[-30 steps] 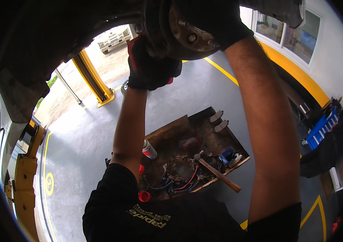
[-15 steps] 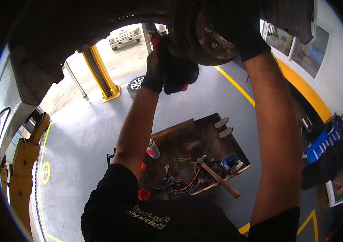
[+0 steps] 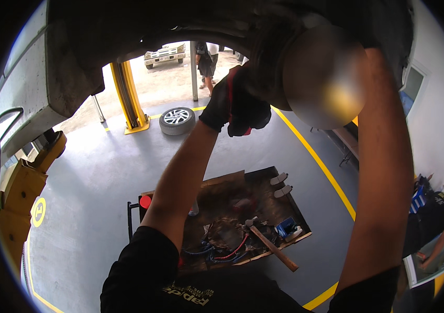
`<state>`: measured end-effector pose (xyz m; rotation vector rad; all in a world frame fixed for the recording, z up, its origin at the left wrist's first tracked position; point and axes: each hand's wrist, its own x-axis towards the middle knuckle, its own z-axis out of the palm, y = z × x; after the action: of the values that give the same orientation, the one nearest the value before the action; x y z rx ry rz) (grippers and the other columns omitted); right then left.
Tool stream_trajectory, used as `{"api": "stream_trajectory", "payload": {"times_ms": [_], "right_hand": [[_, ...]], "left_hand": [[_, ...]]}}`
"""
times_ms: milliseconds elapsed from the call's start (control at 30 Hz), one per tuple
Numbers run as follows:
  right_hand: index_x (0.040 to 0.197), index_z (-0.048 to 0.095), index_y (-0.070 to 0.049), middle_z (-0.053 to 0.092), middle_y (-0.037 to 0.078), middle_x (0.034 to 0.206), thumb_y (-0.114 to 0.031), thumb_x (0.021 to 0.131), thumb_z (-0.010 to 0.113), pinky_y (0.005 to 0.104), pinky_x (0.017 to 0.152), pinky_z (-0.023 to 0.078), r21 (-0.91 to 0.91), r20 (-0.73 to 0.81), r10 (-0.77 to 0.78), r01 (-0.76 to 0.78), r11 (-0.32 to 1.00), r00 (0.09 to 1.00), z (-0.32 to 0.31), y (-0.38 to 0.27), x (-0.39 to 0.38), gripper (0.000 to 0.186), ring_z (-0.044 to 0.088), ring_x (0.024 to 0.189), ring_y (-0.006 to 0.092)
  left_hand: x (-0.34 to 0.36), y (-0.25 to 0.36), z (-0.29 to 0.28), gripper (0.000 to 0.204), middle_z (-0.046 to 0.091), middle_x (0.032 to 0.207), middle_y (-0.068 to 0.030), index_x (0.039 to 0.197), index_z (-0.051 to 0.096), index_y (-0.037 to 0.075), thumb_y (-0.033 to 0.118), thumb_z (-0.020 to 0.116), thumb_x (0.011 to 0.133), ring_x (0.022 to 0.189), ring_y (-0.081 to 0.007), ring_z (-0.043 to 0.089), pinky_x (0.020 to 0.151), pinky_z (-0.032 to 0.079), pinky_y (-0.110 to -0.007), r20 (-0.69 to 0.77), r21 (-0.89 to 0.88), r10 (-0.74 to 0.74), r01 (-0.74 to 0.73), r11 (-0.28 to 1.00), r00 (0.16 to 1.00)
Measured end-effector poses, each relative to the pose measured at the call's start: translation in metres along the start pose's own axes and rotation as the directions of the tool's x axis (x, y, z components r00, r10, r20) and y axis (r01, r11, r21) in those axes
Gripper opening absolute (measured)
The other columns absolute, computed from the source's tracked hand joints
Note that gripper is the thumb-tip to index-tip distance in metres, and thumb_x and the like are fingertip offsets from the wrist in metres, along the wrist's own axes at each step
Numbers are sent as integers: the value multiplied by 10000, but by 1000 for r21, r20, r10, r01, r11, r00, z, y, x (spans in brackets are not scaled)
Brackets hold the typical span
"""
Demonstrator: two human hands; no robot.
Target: The person cleans the brake caliper and rotor with a red cloth and spray, then uses a ratchet to tighten bolts on the brake assembly. The person also handles brake pads and a small metal part on a nearby cart.
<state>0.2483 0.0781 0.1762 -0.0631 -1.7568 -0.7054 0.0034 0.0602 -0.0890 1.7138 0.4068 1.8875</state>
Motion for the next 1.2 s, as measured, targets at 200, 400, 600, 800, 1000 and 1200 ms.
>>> {"api": "stream_trajectory", "payload": {"times_ms": [200,400,600,800,1000,1200], "right_hand": [[1455,555,-57,551,250,1470,-433,982,574,485,1186,334,-402,-59,115,-129,906,992,45,-20,28,604,516,1368,378],[1360,627,-50,643,267,1330,-335,961,603,496,1043,477,-233,-57,70,-82,969,996,60,-37,44,491,600,1257,414],[1262,697,-45,712,246,1201,-247,953,610,479,959,537,-367,-94,68,-98,925,993,69,8,43,380,684,1127,377],[1218,708,-26,714,231,1204,-222,925,654,455,966,537,81,35,-248,244,966,968,57,-34,57,356,684,1132,361],[1344,563,-40,712,201,1191,-175,838,772,457,941,546,6,-50,113,-113,994,992,62,-30,47,564,689,1085,298],[1376,522,-67,683,101,1159,-84,837,793,383,802,588,600,146,355,-368,710,923,45,-28,57,603,692,987,224]], "left_hand": [[-4,-5,8,452,629,1339,-85,1440,517,2,314,484,1116,1207,-174,605,1062,480,-342,29,123,180,-182,976,983],[-8,1,-1,437,620,1354,-100,1443,514,1,293,473,1120,1230,-185,590,1075,465,-343,15,270,198,-195,943,980],[-5,5,4,415,615,1355,-91,1430,527,9,282,456,1126,1223,-181,583,1084,454,-339,-32,169,66,-60,984,997],[-8,8,7,422,622,1346,-89,1420,538,2,289,447,1124,1224,-180,584,1083,457,-344,-63,280,69,-48,959,996],[-9,8,5,428,635,1340,-102,1415,546,-4,292,454,1119,1212,-187,595,1078,457,-338,-32,329,189,-168,929,981],[-4,9,11,415,644,1308,-89,1397,558,-3,287,447,1122,1189,-172,598,1063,465,-331,-64,113,66,-58,992,996]]}}
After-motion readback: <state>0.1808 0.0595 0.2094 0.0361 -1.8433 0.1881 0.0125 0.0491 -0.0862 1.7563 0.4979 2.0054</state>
